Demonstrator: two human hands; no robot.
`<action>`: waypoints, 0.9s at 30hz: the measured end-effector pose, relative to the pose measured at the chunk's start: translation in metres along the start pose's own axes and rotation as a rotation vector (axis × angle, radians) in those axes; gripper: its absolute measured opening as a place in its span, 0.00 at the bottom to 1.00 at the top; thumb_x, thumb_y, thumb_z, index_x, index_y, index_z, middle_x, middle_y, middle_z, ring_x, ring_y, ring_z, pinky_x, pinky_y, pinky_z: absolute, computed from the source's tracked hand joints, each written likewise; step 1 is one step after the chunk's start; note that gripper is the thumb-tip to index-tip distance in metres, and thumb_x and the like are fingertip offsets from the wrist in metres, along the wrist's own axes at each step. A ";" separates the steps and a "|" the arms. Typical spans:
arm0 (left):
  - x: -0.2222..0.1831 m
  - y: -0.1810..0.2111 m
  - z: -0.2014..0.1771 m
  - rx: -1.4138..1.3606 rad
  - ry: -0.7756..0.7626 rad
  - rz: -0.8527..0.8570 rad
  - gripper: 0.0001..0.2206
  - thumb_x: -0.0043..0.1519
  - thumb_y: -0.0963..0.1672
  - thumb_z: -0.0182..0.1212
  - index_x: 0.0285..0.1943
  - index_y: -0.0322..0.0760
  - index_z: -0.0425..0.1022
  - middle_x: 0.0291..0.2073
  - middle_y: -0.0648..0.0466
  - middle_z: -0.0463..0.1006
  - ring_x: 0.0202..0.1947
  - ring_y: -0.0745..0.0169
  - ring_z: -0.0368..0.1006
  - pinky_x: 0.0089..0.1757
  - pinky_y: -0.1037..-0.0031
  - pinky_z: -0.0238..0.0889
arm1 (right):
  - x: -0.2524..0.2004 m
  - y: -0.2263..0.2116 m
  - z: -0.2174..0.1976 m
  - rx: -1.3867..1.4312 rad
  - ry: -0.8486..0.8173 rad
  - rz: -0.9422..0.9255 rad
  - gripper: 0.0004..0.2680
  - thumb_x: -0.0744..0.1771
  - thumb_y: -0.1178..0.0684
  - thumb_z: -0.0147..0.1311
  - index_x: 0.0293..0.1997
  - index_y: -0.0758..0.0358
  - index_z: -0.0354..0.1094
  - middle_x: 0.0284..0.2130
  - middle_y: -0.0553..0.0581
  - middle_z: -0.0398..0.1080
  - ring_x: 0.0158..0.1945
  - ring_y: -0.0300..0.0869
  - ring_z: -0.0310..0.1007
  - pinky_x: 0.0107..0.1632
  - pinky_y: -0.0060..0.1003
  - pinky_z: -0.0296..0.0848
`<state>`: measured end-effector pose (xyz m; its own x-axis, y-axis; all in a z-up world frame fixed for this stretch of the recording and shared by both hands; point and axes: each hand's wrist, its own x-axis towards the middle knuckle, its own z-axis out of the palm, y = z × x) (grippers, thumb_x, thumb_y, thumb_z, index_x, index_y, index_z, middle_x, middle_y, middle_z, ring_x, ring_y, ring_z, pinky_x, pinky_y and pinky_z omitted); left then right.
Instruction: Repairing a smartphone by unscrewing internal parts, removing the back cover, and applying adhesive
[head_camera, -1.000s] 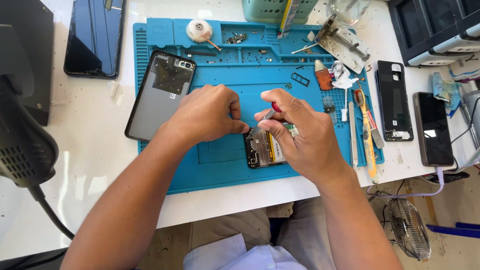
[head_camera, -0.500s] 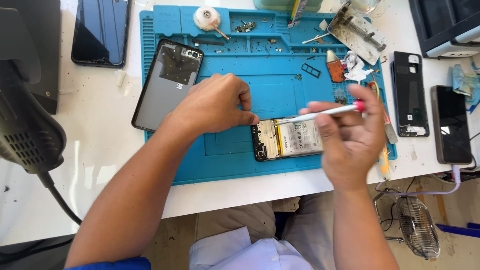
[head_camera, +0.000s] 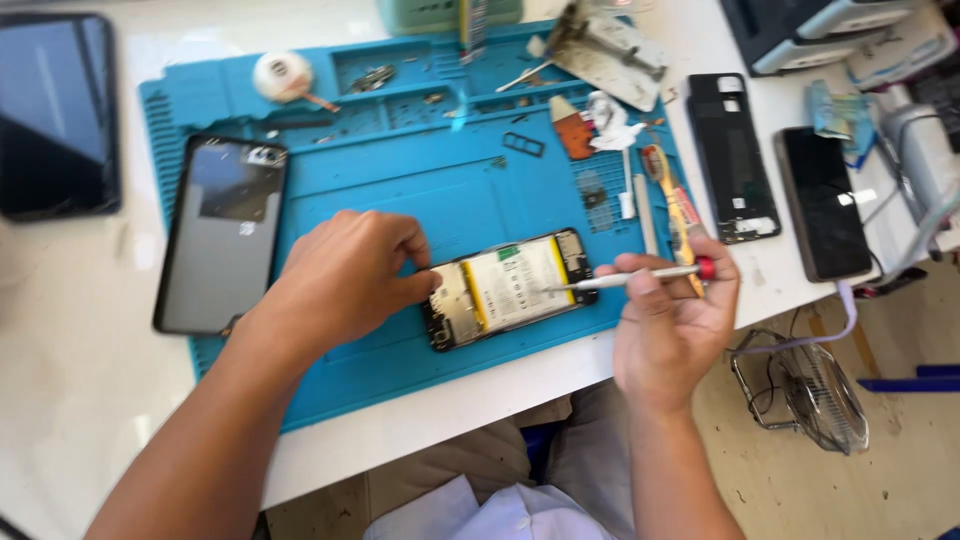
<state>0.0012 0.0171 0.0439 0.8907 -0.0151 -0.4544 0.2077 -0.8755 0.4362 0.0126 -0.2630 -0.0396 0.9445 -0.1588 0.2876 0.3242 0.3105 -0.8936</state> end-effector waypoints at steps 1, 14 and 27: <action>0.004 0.002 -0.001 0.009 -0.003 0.018 0.08 0.62 0.51 0.66 0.37 0.50 0.78 0.26 0.61 0.77 0.31 0.54 0.71 0.29 0.60 0.54 | 0.000 0.003 -0.004 -0.004 0.015 -0.013 0.18 0.67 0.60 0.61 0.60 0.59 0.56 0.41 0.66 0.74 0.43 0.47 0.79 0.46 0.53 0.84; 0.007 -0.004 0.008 -0.137 0.097 0.059 0.08 0.58 0.47 0.69 0.30 0.41 0.82 0.12 0.61 0.63 0.15 0.65 0.63 0.24 0.72 0.60 | -0.012 0.016 -0.015 -0.093 0.038 -0.198 0.19 0.69 0.60 0.55 0.64 0.64 0.48 0.35 0.75 0.74 0.37 0.52 0.79 0.45 0.50 0.83; 0.005 0.002 0.008 -0.099 0.130 -0.018 0.09 0.56 0.48 0.66 0.30 0.42 0.84 0.15 0.58 0.69 0.21 0.57 0.72 0.31 0.67 0.68 | -0.016 -0.026 -0.014 -0.478 -0.257 0.001 0.23 0.72 0.53 0.41 0.77 0.72 0.41 0.28 0.62 0.71 0.28 0.40 0.69 0.32 0.31 0.73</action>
<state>0.0029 0.0112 0.0368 0.9299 0.0683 -0.3614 0.2574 -0.8229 0.5066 -0.0115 -0.2811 -0.0260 0.9468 0.0946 0.3077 0.3195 -0.1598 -0.9340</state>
